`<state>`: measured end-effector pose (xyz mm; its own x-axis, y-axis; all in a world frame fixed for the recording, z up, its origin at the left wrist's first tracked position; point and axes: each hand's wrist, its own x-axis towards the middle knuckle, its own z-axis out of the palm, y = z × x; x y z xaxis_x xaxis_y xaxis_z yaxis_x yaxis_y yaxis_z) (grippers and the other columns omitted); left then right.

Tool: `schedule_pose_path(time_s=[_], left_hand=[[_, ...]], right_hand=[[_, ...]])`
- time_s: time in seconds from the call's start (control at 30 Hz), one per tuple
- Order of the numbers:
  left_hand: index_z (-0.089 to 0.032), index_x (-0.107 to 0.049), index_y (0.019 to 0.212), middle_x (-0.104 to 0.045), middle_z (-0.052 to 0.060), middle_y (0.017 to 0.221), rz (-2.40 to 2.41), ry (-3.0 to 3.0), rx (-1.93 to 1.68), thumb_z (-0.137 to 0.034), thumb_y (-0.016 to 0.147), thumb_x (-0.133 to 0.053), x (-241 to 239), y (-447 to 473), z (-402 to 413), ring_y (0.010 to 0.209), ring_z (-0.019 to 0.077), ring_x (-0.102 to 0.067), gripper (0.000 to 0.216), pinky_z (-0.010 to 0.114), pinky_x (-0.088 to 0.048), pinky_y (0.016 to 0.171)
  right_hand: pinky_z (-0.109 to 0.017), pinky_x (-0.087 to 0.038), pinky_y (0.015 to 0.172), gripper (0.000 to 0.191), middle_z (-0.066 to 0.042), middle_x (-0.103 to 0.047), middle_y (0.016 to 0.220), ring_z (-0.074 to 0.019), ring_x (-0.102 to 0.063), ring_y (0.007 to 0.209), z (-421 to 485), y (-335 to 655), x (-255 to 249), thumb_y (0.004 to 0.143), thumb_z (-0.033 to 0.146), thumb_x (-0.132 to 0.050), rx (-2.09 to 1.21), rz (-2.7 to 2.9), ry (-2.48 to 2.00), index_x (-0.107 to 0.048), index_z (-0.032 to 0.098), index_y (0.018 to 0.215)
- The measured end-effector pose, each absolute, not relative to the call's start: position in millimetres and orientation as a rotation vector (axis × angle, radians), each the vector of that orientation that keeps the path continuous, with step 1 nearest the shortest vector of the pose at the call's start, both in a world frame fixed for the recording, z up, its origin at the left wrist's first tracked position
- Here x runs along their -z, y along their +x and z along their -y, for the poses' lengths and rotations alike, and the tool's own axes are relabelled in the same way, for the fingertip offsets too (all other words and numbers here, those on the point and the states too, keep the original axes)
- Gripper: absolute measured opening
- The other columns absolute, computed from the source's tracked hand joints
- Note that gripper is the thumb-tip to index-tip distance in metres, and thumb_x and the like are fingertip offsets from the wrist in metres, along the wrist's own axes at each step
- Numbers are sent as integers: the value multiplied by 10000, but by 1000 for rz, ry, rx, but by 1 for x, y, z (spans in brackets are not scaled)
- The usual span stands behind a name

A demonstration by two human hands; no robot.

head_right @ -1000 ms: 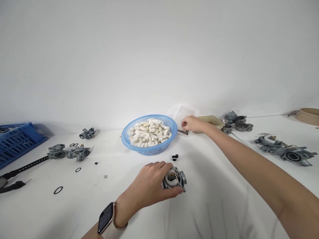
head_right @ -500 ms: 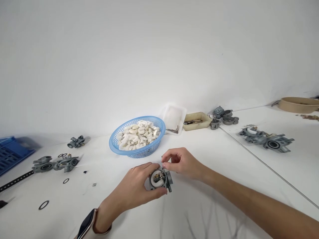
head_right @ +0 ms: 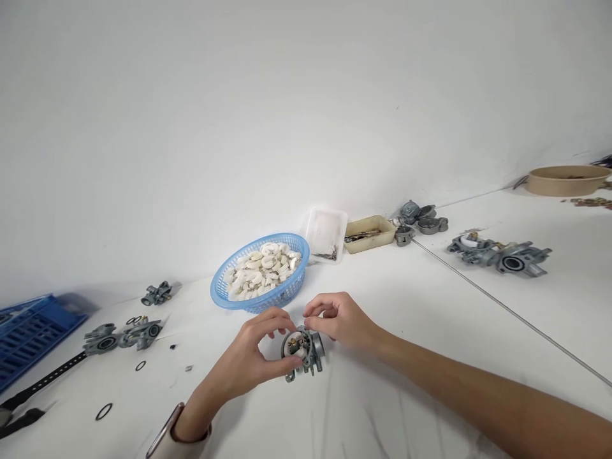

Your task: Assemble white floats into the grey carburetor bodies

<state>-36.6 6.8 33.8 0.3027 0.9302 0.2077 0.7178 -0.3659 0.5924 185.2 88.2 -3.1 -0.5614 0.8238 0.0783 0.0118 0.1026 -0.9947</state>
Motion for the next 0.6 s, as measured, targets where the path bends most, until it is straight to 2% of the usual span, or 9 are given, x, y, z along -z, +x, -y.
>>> schedule_pose_path(time_s=[0.1, 0.37, 0.6], left_hand=[[-257, -741, 1033, -703, 16, 1075, -1469, 2168, -754, -319, 819, -851, -31, -35, -7, 916, 201, -636, 248, 320, -504, 796], [-255, -737, 1006, -694, 5, 999, -1450, 2124, -810, -222, 801, -814, -27, -31, -9, 884, 194, -619, 221, 317, -481, 787], [-253, -709, 999, -692, -1, 976, -1459, 2120, -770, -219, 820, -784, -27, -30, -8, 868, 193, -608, 196, 321, -477, 785]], right_hand=[[-250, -341, 485, 217, 41, -557, 597, -121, -454, 561, -87, 184, 4, 800, 392, -825, -1542, 1699, -808, -779, 203, 894], [-242, -342, 498, 205, 31, -576, 634, -114, -478, 593, -84, 182, 4, 829, 364, -810, -1572, 1703, -804, -790, 177, 911], [-251, -332, 510, 207, 17, -605, 656, -114, -485, 598, -83, 182, 4, 836, 374, -812, -1572, 1705, -783, -806, 179, 906]])
